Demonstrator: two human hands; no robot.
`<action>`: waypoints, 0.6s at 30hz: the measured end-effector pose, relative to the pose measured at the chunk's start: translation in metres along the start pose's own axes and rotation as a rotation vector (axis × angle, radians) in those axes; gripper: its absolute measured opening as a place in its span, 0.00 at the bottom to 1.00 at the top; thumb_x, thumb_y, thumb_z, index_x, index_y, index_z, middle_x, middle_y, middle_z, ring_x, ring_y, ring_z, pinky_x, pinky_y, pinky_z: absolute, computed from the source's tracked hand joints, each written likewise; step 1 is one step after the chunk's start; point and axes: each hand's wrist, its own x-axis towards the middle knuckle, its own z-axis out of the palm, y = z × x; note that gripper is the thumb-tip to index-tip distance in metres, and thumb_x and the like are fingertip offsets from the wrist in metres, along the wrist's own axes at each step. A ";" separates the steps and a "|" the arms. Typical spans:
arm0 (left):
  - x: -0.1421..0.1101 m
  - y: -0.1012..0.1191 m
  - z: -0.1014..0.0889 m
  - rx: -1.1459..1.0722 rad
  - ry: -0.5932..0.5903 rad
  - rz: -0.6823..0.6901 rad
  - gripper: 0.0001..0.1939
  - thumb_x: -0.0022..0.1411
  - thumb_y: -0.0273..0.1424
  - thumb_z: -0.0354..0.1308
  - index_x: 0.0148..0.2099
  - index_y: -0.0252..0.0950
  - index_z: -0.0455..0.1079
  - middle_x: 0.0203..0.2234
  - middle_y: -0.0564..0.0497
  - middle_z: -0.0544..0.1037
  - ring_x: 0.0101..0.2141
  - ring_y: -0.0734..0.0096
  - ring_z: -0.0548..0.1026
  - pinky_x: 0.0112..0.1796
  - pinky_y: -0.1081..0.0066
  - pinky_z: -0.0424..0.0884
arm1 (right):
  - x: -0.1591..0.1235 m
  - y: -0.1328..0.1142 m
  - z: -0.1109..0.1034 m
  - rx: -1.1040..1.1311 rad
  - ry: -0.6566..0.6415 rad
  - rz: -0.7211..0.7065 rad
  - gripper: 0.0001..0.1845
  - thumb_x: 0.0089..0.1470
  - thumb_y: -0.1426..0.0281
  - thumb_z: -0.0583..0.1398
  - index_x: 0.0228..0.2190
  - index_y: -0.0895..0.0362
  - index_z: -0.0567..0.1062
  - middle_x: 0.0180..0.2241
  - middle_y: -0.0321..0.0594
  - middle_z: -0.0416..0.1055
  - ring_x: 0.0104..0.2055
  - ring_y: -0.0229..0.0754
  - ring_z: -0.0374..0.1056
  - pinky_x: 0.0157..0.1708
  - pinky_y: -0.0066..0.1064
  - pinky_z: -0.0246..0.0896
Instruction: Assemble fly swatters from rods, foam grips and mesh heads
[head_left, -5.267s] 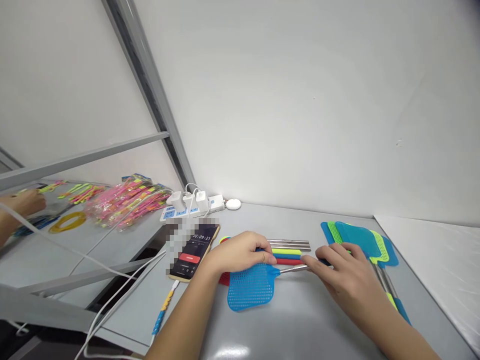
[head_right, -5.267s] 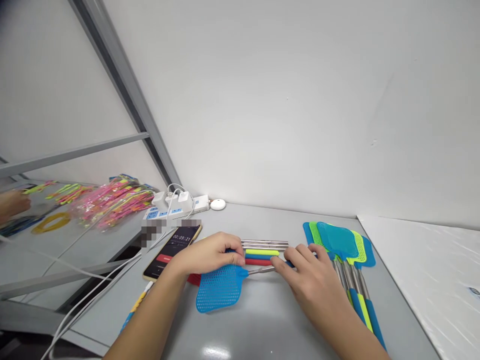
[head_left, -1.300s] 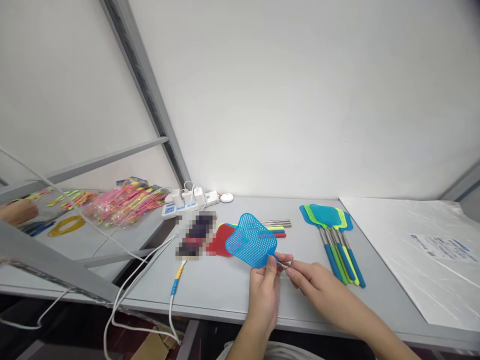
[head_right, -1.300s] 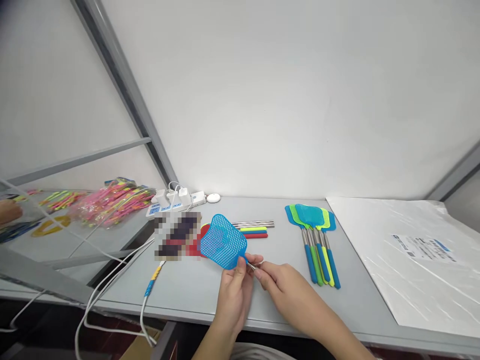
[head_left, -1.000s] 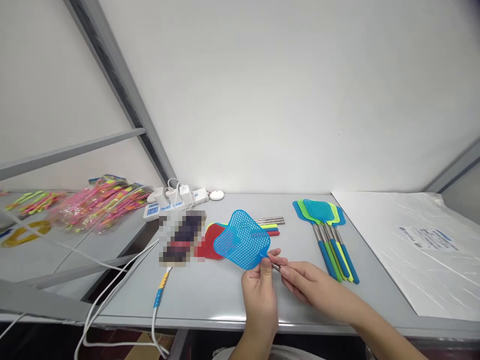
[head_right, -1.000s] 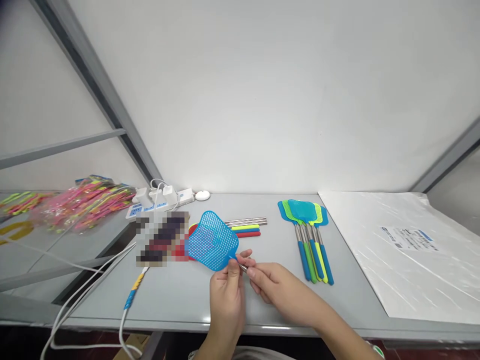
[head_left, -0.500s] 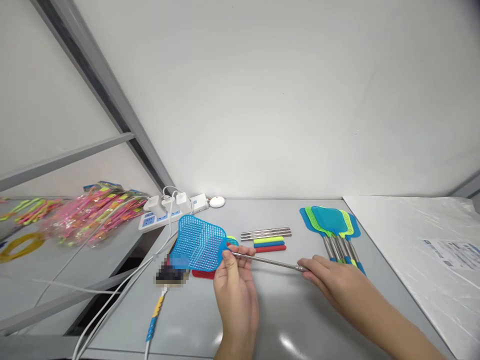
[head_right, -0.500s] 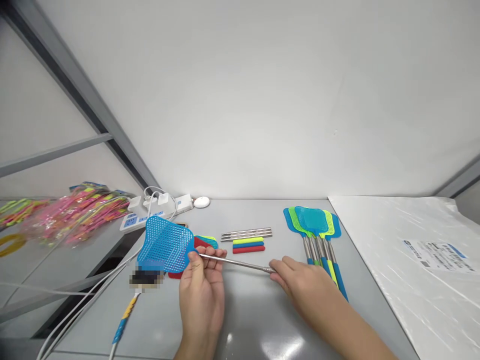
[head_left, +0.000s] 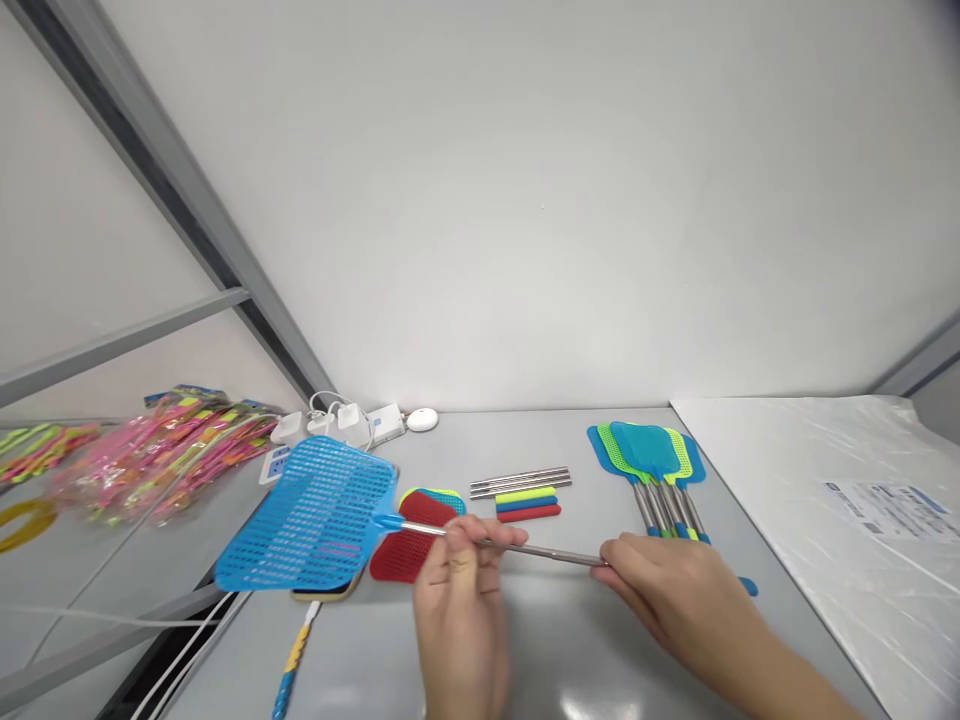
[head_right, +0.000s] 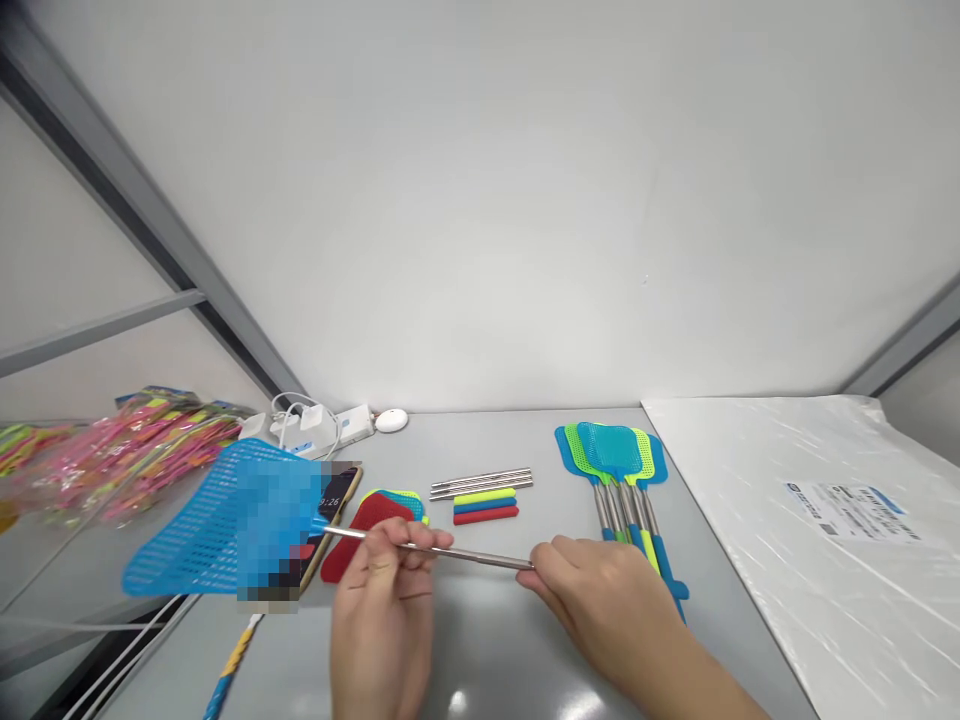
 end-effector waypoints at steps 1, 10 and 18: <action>0.005 0.007 0.000 -0.015 0.020 0.037 0.14 0.61 0.41 0.62 0.31 0.35 0.70 0.26 0.53 0.73 0.30 0.69 0.75 0.38 0.66 0.75 | -0.004 0.005 -0.004 -0.032 0.019 -0.007 0.19 0.67 0.63 0.49 0.24 0.54 0.63 0.18 0.30 0.63 0.18 0.35 0.60 0.21 0.32 0.38; 0.028 0.019 0.013 -0.137 0.084 0.036 0.12 0.59 0.39 0.64 0.33 0.35 0.71 0.28 0.54 0.73 0.30 0.73 0.74 0.38 0.68 0.76 | -0.036 0.054 -0.021 -0.196 0.085 -0.074 0.17 0.65 0.66 0.52 0.23 0.54 0.62 0.19 0.31 0.62 0.19 0.37 0.54 0.26 0.32 0.41; 0.035 0.013 0.034 -0.184 0.080 0.099 0.11 0.61 0.37 0.62 0.33 0.35 0.69 0.25 0.55 0.70 0.27 0.75 0.72 0.36 0.70 0.75 | -0.033 0.082 -0.033 -0.222 0.119 -0.128 0.18 0.66 0.66 0.51 0.23 0.54 0.64 0.19 0.31 0.61 0.19 0.36 0.52 0.25 0.32 0.41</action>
